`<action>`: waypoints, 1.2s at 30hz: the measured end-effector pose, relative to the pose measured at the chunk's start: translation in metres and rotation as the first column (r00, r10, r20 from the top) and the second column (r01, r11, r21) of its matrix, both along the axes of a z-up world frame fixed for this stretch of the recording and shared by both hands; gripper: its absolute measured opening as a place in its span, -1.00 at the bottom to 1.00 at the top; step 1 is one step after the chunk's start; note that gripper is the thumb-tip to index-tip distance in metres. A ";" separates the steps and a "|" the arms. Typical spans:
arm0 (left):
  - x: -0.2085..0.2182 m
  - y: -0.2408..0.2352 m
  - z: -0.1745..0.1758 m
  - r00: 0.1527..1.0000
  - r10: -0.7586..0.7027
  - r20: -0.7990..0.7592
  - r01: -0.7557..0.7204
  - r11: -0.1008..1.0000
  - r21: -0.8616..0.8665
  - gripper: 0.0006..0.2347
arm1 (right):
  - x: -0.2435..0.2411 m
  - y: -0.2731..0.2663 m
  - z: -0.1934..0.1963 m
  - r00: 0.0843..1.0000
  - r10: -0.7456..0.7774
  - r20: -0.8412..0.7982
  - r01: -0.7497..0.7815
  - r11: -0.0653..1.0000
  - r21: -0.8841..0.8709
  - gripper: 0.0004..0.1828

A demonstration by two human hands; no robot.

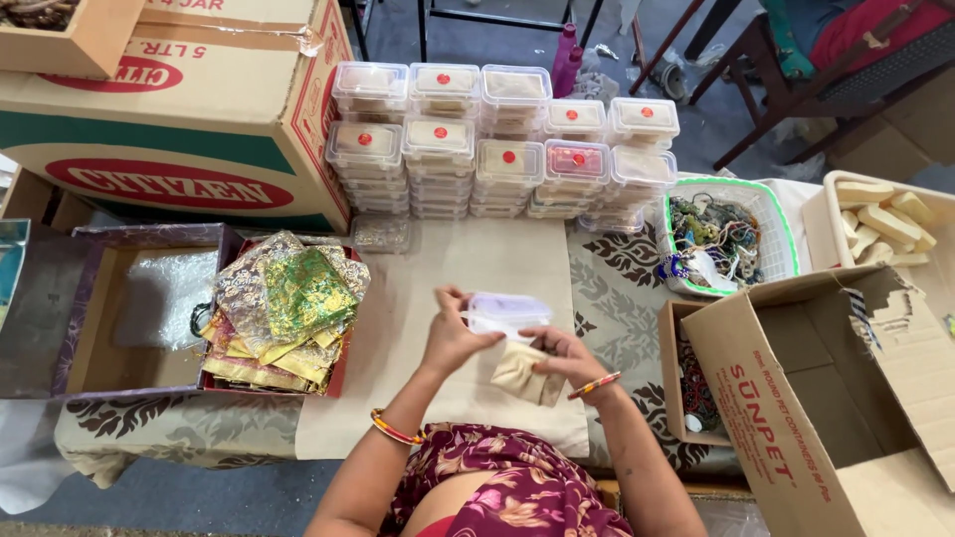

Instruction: The person sits at a table and packages small jewelry items. They place a bracelet into a small plastic bag, then wrap the bag in a beige cloth. The wrapped item is placed into a clear plastic container, which is then stacked with other containers.

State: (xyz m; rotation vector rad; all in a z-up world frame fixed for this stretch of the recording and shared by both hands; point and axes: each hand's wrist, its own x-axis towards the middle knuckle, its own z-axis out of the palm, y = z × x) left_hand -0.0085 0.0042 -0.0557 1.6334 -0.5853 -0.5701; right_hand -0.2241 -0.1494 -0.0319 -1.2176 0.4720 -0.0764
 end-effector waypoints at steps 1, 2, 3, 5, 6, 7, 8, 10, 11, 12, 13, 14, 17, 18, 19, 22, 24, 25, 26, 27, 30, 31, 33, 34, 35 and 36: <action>-0.008 0.004 0.020 0.970 -0.131 0.203 0.118 0.990 0.075 -0.23 | 0.000 -0.004 0.002 1.000 0.007 0.023 -0.008 0.999 0.044 -0.23; -0.009 0.006 0.027 0.970 -0.136 0.202 0.123 0.989 0.077 -0.23 | 0.002 -0.004 0.021 1.000 0.002 0.022 -0.003 0.999 0.046 -0.23; -0.009 0.007 0.034 0.946 -0.259 0.196 0.227 0.959 0.172 -0.25 | 0.006 -0.006 0.040 0.996 -0.094 0.007 0.092 0.981 0.172 -0.20; -0.008 0.010 0.039 0.909 -0.375 0.181 0.323 0.909 0.262 -0.28 | 0.002 -0.012 0.052 0.983 -0.185 -0.018 0.182 0.939 0.291 -0.16; -0.006 0.013 0.037 0.887 -0.461 0.033 0.448 0.876 0.180 -0.34 | -0.006 -0.017 0.045 0.969 -0.236 0.072 0.183 0.884 0.431 -0.18; -0.003 0.014 0.035 0.832 -0.545 -0.103 0.553 0.830 0.077 -0.38 | -0.012 -0.024 0.039 0.943 -0.295 0.155 0.162 0.812 0.560 -0.20; 0.006 0.014 0.038 0.834 -0.543 -0.097 0.550 0.832 0.075 -0.38 | -0.015 -0.028 0.036 0.943 -0.292 0.160 0.158 0.816 0.556 -0.20; 0.019 0.019 0.041 0.444 -0.358 -0.821 -0.452 0.702 -0.550 -0.40 | -0.026 -0.034 0.027 0.818 -0.430 0.383 0.059 0.724 0.687 -0.28; 0.026 0.021 0.025 0.440 -0.354 -0.825 -0.455 0.704 -0.545 -0.40 | -0.030 -0.030 0.023 0.820 -0.431 0.376 0.063 0.721 0.690 -0.28; 0.034 0.024 0.009 0.450 -0.350 -0.821 -0.527 0.639 -0.561 -0.37 | -0.034 -0.027 0.018 0.796 -0.496 0.347 0.122 0.693 0.711 -0.32; 0.044 0.022 -0.005 0.467 -0.351 -0.812 -0.589 0.561 -0.582 -0.33 | -0.034 -0.028 0.016 0.766 -0.554 0.326 0.174 0.667 0.725 -0.37; 0.040 0.019 -0.001 0.469 -0.353 -0.810 -0.590 0.557 -0.585 -0.33 | -0.033 -0.028 0.012 0.767 -0.551 0.330 0.172 0.670 0.722 -0.37; 0.024 0.012 0.020 0.846 -0.114 -0.521 -0.253 0.773 -0.582 -0.17 | -0.023 -0.020 0.014 0.782 -0.550 0.292 0.198 0.664 0.721 -0.42; 0.013 0.011 0.032 0.975 -0.064 -0.212 -0.032 0.908 -0.417 -0.10 | -0.016 -0.013 0.023 0.794 -0.560 0.236 0.268 0.671 0.691 -0.41; 0.004 0.009 0.044 0.987 -0.099 0.126 0.119 0.980 -0.160 -0.02 | -0.008 -0.007 0.032 0.801 -0.571 0.182 0.334 0.678 0.655 -0.41; -0.005 0.000 0.008 0.897 -0.281 0.342 0.254 0.960 0.121 0.04 | 0.019 -0.008 -0.003 0.824 -0.544 0.156 0.476 0.815 0.330 -0.41; -0.015 0.000 -0.023 0.884 -0.335 0.327 0.293 0.941 0.171 0.06 | 0.025 -0.002 -0.014 0.872 -0.450 0.193 0.463 0.886 -0.025 -0.47; -0.020 0.000 -0.039 0.869 -0.380 0.317 0.323 0.921 0.220 0.08 | 0.030 0.001 -0.020 0.921 -0.339 0.193 0.388 0.842 -0.375 -0.51; -0.023 0.002 -0.047 0.869 -0.384 0.312 0.327 0.919 0.220 0.08 | 0.032 0.006 -0.025 0.921 -0.342 0.188 0.390 0.841 -0.376 -0.51; -0.024 0.003 -0.055 0.877 -0.387 0.286 0.321 0.913 0.250 0.09 | 0.037 0.011 -0.029 0.953 -0.235 0.191 0.303 0.721 -0.623 -0.58; -0.026 0.008 -0.074 0.887 -0.378 0.266 0.311 0.914 0.260 0.09 | 0.043 0.022 -0.044 0.982 -0.047 0.181 0.185 0.386 -0.904 -0.71; -0.026 0.009 -0.080 0.890 -0.366 0.274 0.305 0.922 0.241 0.09 | 0.045 0.025 -0.050 0.982 0.039 0.187 0.174 0.224 -0.959 -0.77; -0.026 0.010 -0.078 0.892 -0.360 0.275 0.308 0.927 0.215 0.05 | 0.043 0.027 -0.069 0.978 0.108 0.180 0.174 0.064 -0.983 -0.82; -0.026 0.012 -0.077 0.893 -0.356 0.277 0.312 0.931 0.190 0.02 | 0.042 0.028 -0.079 0.971 0.172 0.163 0.182 -0.098 -0.978 -0.88; -0.025 0.014 -0.077 0.893 -0.356 0.274 0.312 0.931 0.192 0.02 | 0.042 0.029 -0.081 0.972 0.172 0.162 0.181 -0.095 -0.979 -0.88; -0.023 0.015 -0.077 0.887 -0.365 0.284 0.328 0.929 0.169 -0.04 | 0.041 0.030 -0.084 0.966 0.204 0.158 0.190 -0.147 -0.971 -0.88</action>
